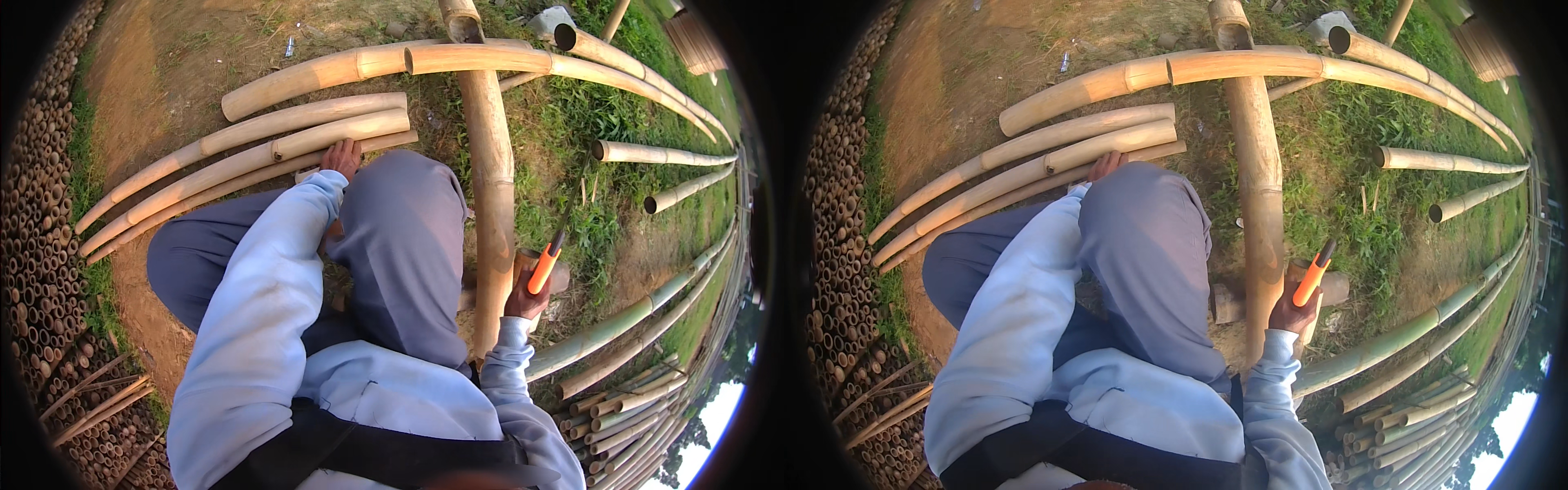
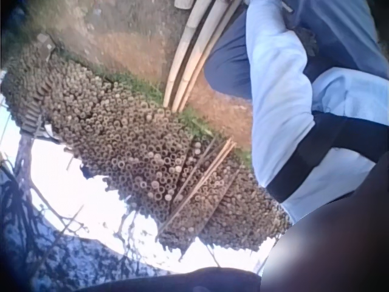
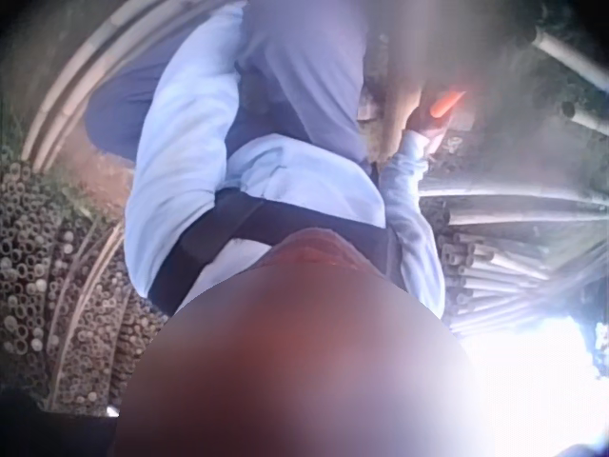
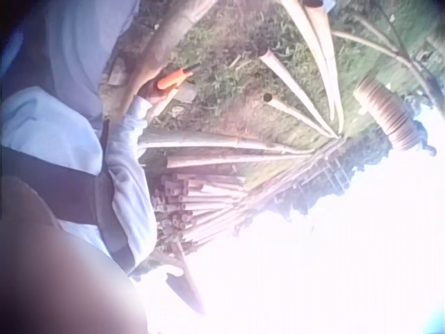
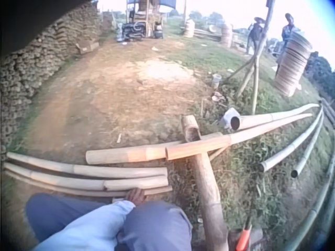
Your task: The person sits on the ground and uses a hand saw to cut bamboo poles into shorter sections. They repeatedly position the bamboo on a makeshift stand, saw through it, and then move the cut pieces aside.
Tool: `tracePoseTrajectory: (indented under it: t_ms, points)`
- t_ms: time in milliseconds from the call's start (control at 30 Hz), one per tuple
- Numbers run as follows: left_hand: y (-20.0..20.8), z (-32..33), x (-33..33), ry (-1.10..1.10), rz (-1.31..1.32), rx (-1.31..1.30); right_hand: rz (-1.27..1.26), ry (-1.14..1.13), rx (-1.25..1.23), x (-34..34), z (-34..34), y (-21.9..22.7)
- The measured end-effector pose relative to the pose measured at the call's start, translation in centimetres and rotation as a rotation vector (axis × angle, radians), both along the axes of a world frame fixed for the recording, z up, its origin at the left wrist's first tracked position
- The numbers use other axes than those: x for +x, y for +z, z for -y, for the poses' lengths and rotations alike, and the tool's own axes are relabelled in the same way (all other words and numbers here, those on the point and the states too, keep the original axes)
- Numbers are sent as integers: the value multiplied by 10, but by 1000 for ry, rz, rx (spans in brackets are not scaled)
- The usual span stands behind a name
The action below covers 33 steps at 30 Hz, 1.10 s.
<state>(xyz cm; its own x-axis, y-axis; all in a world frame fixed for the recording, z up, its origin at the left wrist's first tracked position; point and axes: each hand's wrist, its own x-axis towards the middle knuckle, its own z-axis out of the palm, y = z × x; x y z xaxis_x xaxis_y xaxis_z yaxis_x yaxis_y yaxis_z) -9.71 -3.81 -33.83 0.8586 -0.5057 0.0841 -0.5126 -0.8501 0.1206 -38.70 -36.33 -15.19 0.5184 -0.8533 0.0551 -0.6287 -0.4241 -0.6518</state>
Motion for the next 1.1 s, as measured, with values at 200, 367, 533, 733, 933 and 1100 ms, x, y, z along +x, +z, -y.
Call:
tracePoseTrajectory:
  t_ms: [200,367,533,733,933,1100]
  points:
    - [-14,21,27,-6,-101,226,-234,350,-86,32,0,-12]
    - [3,17,28,-59,13,122,-241,559,-38,40,-1,-15]
    - [66,2,34,-122,-27,77,-192,675,16,39,3,3]
    - [21,-11,47,65,-743,52,-53,489,-82,49,-4,38]
    - [-21,-5,50,-149,-870,-32,229,494,36,58,-32,81]
    - [58,21,49,20,-300,-74,365,690,229,73,-49,87]
